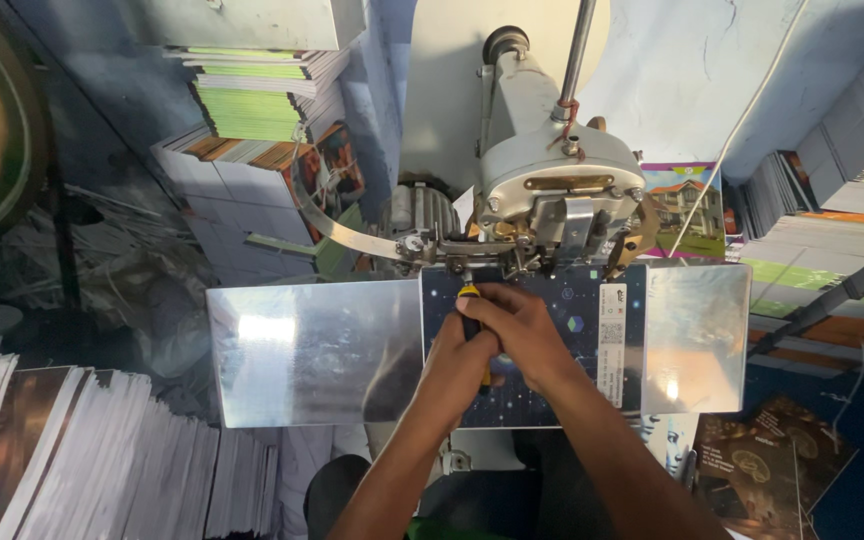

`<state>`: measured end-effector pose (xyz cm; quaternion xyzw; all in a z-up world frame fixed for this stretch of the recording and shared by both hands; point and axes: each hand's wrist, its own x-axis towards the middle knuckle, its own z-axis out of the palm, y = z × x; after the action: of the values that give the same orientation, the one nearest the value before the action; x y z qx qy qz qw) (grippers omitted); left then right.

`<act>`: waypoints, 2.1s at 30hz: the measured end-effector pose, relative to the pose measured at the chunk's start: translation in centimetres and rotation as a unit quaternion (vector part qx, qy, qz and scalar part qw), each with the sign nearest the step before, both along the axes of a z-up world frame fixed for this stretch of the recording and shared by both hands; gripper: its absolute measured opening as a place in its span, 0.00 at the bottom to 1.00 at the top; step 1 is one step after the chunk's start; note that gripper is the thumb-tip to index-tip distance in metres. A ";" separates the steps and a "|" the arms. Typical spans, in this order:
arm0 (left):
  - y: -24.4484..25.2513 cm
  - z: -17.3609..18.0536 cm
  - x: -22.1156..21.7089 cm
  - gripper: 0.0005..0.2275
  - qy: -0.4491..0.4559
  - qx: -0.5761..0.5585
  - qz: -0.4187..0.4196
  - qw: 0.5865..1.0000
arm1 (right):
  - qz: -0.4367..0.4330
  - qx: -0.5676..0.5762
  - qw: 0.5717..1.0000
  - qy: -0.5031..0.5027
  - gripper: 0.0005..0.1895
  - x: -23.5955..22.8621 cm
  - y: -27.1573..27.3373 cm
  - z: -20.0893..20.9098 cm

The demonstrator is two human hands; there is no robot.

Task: The person operates a manual book-binding machine to stitch the spine of several books. They place each book under the machine's press, pull the lever to secure the binding, and then remove the finished book to place it on a stack.

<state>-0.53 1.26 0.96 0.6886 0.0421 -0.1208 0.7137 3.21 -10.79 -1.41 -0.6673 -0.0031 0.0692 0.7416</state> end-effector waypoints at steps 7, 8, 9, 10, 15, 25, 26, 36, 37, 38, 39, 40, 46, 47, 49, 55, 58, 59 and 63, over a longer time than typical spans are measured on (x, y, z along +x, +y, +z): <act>0.4 0.4 -0.1 0.15 -0.055 0.072 0.017 0.996 | -0.001 0.030 1.000 -0.002 0.21 0.1 0.2 -0.5; 0.5 0.1 0.0 0.15 -0.093 0.083 0.015 0.992 | -0.003 0.035 0.999 -0.004 0.21 0.1 0.4 -0.5; 0.6 -0.2 0.2 0.15 -0.132 0.094 0.012 0.987 | -0.010 0.026 1.000 -0.006 0.22 0.1 0.5 -0.5; 0.6 -0.5 0.3 0.14 -0.137 0.124 0.016 0.983 | -0.018 0.017 1.000 -0.007 0.22 0.1 0.6 -0.5; 0.7 -1.3 0.4 0.16 -0.128 0.220 0.030 0.967 | -0.007 0.036 0.999 -0.027 0.28 -0.3 0.6 -0.6; 0.4 -1.8 0.4 0.19 -0.142 0.332 0.025 0.932 | 0.007 0.049 0.997 -0.053 0.30 0.1 0.3 -2.6; 0.4 -1.8 0.3 0.18 -0.147 0.332 0.029 0.931 | 0.006 0.053 0.997 -0.052 0.30 0.2 0.4 -2.9; 0.9 -2.4 0.1 0.21 -0.207 0.328 0.045 0.921 | 0.007 0.061 0.996 -0.072 0.30 0.8 0.3 -4.9; 1.0 -2.6 0.2 0.22 -0.210 0.327 0.047 0.920 | 0.007 0.074 0.995 -0.071 0.30 0.7 0.4 -5.0; 0.9 -2.7 0.3 0.22 -0.213 0.326 0.049 0.920 | 0.007 0.087 0.994 -0.069 0.30 0.7 0.5 -5.1; 1.0 -2.9 0.4 0.22 -0.217 0.325 0.053 0.919 | 0.003 0.094 0.994 -0.062 0.30 0.7 0.7 -5.1; 1.0 -3.1 0.4 0.22 -0.227 0.323 0.056 0.917 | -0.002 0.101 0.993 -0.056 0.30 0.7 0.7 -5.2; 0.9 -4.5 0.7 0.20 -0.264 0.331 0.065 0.904 | -0.007 0.108 0.993 -0.041 0.31 0.5 0.7 -5.3; 0.9 -4.6 0.7 0.20 -0.262 0.333 0.066 0.903 | -0.008 0.103 0.994 -0.040 0.31 0.6 0.7 -5.4; 0.9 -4.9 0.9 0.20 -0.267 0.342 0.069 0.898 | -0.017 0.105 0.994 -0.039 0.31 0.6 0.8 -5.6; 0.8 -5.7 1.1 0.19 -0.294 0.362 0.079 0.881 | -0.029 0.096 0.993 -0.069 0.31 0.7 0.9 -6.7; 0.9 -5.7 1.1 0.18 -0.295 0.361 0.072 0.882 | -0.027 0.101 0.992 -0.067 0.32 0.6 0.9 -6.6; 0.9 -5.6 1.2 0.18 -0.288 0.361 0.066 0.884 | -0.024 0.106 0.992 -0.062 0.32 0.5 0.9 -6.6; 0.9 -5.2 1.1 0.18 -0.288 0.355 0.071 0.887 | -0.028 0.119 0.991 -0.052 0.33 0.4 1.2 -6.0</act>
<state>0.54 2.18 -4.23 0.8958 -0.0759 0.1569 0.4090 3.63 -9.64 -7.44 -0.5770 -0.0314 0.0123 0.8161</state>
